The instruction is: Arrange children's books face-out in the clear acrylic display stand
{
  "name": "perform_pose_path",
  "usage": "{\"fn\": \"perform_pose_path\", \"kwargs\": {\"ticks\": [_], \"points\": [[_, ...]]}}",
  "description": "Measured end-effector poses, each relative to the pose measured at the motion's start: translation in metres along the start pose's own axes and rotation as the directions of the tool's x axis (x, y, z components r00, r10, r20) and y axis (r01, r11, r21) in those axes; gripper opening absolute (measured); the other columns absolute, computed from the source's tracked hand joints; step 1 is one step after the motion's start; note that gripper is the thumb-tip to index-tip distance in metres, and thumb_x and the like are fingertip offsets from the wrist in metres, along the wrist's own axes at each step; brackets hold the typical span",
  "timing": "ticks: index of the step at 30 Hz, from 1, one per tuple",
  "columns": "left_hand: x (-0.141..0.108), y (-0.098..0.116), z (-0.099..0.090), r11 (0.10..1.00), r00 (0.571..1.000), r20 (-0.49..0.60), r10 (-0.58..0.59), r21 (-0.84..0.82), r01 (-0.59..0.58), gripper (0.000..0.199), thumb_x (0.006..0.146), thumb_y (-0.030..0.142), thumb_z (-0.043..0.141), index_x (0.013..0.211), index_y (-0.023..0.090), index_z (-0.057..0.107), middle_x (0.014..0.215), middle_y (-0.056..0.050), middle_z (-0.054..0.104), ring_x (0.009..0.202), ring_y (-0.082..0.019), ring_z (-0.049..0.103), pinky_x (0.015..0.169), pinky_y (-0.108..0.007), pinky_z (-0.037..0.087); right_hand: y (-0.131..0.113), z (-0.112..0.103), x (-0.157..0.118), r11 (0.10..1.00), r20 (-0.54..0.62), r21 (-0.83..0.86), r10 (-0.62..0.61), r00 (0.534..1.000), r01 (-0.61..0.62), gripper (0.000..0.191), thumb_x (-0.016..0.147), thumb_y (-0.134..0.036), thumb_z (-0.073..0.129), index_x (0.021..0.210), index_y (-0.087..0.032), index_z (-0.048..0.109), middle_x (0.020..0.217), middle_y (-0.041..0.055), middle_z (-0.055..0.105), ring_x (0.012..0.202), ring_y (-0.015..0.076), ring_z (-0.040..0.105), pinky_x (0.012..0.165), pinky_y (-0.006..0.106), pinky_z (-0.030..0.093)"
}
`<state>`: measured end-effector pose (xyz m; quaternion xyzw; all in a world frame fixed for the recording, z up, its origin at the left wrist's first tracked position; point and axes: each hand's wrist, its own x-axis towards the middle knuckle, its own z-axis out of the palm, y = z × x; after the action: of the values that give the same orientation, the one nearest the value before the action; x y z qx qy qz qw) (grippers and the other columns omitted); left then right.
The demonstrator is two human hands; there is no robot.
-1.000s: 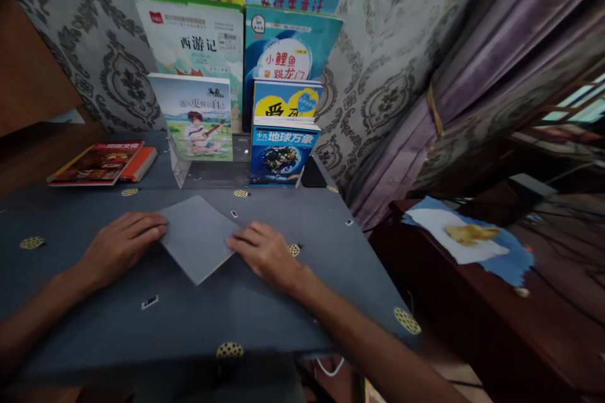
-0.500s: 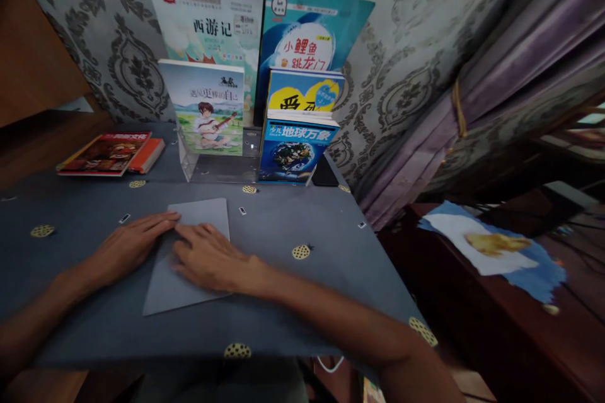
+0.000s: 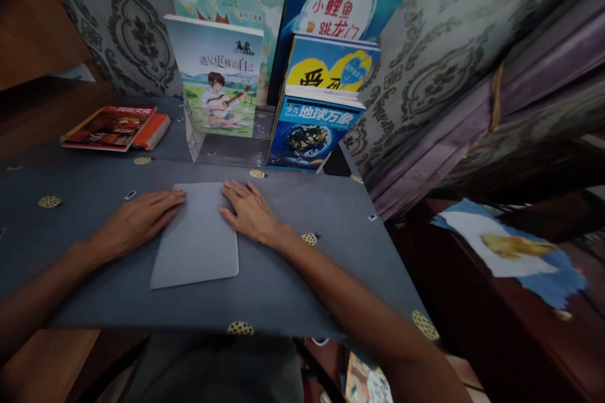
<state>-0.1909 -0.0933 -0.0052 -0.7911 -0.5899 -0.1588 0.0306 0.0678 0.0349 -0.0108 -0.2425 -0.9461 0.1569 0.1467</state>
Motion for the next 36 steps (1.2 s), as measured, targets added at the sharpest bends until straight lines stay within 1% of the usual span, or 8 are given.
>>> {"fn": "perform_pose_path", "kwargs": {"ticks": [7, 12, 15, 18, 21, 25, 29, 36], "points": [[0.009, -0.005, -0.001, 0.997, 0.995, 0.072, -0.072, 0.01, 0.071, 0.048, 0.105, 0.045, 0.035, 0.137, 0.02, 0.06, 0.148, -0.013, 0.06, 0.138, -0.028, 0.056, 0.111, -0.05, 0.046, -0.002, 0.002, 0.001, 1.0, 0.013, -0.01, 0.016, 1.0, -0.015, 0.049, 0.102, -0.036, 0.051, 0.146, -0.014, 0.054, 0.158, 0.0174, 0.048, 0.151, 0.028, 0.04, 0.126, 0.056, 0.027], [0.014, -0.003, 0.0, 1.0, 0.996, 0.09, -0.021, 0.017, 0.02, 0.05, 0.105, 0.042, 0.033, 0.139, 0.016, 0.06, 0.15, -0.015, 0.058, 0.14, -0.027, 0.054, 0.118, -0.052, 0.039, -0.003, 0.001, 0.0, 1.0, 0.011, -0.015, 0.015, 1.0, -0.015, 0.049, 0.103, -0.035, 0.05, 0.147, -0.014, 0.053, 0.158, 0.0172, 0.047, 0.151, 0.0277, 0.04, 0.126, 0.054, 0.027], [0.013, 0.011, 0.003, 0.998, 0.991, 0.119, 0.066, -0.016, -0.065, 0.049, 0.106, 0.04, 0.033, 0.143, 0.019, 0.057, 0.153, -0.012, 0.056, 0.141, -0.024, 0.053, 0.122, -0.051, 0.033, -0.002, 0.003, 0.0, 1.0, 0.0, 0.0, 0.019, 1.0, -0.019, 0.049, 0.103, -0.035, 0.048, 0.148, -0.015, 0.053, 0.159, 0.0162, 0.047, 0.151, 0.0277, 0.04, 0.126, 0.054, 0.026], [0.009, 0.033, 0.006, 0.983, 0.973, 0.149, 0.174, -0.089, -0.162, 0.047, 0.108, 0.039, 0.032, 0.147, 0.024, 0.055, 0.155, -0.008, 0.054, 0.144, -0.021, 0.049, 0.125, -0.049, 0.03, -0.001, 0.006, 0.0, 1.0, -0.01, 0.006, 0.019, 1.0, -0.019, 0.048, 0.104, -0.035, 0.047, 0.148, -0.017, 0.053, 0.159, 0.015, 0.047, 0.151, 0.0276, 0.039, 0.126, 0.055, 0.026], [0.002, 0.057, 0.006, 0.952, 0.943, 0.179, 0.282, -0.178, -0.251, 0.046, 0.109, 0.035, 0.031, 0.149, 0.027, 0.051, 0.157, -0.004, 0.052, 0.147, -0.018, 0.045, 0.127, -0.046, 0.026, -0.001, 0.006, 0.001, 1.0, -0.001, -0.006, 0.021, 1.0, -0.021, 0.048, 0.103, -0.033, 0.046, 0.148, -0.016, 0.053, 0.159, 0.0149, 0.046, 0.151, 0.0273, 0.039, 0.126, 0.056, 0.027], [-0.006, 0.083, 0.004, 0.917, 0.895, 0.252, 0.369, -0.257, -0.306, 0.046, 0.11, 0.029, 0.03, 0.152, 0.031, 0.047, 0.159, 0.0, 0.049, 0.151, -0.015, 0.038, 0.129, -0.044, 0.02, -0.002, 0.005, 0.001, 0.999, 0.001, -0.028, 0.028, 1.0, -0.028, 0.047, 0.103, -0.03, 0.047, 0.147, -0.013, 0.053, 0.159, 0.0161, 0.047, 0.151, 0.0268, 0.039, 0.126, 0.054, 0.027], [-0.009, 0.092, 0.005, 0.896, 0.87, 0.267, 0.414, -0.29, -0.337, 0.045, 0.109, 0.026, 0.033, 0.151, 0.033, 0.048, 0.158, 0.001, 0.05, 0.153, -0.015, 0.035, 0.129, -0.044, 0.018, -0.003, 0.006, 0.001, 0.999, -0.006, -0.037, 0.025, 1.0, -0.025, 0.047, 0.103, -0.03, 0.046, 0.147, -0.015, 0.053, 0.159, 0.0144, 0.047, 0.151, 0.026, 0.039, 0.125, 0.055, 0.027], [-0.01, 0.094, 0.004, 0.891, 0.883, 0.223, 0.414, -0.296, -0.343, 0.044, 0.108, 0.026, 0.037, 0.15, 0.032, 0.05, 0.157, 0.0, 0.051, 0.151, -0.015, 0.038, 0.129, -0.043, 0.021, -0.003, 0.006, 0.0, 0.999, -0.02, -0.037, 0.019, 1.0, -0.02, 0.047, 0.104, -0.032, 0.045, 0.147, -0.016, 0.054, 0.159, 0.0145, 0.047, 0.151, 0.0257, 0.04, 0.125, 0.054, 0.028]]}}
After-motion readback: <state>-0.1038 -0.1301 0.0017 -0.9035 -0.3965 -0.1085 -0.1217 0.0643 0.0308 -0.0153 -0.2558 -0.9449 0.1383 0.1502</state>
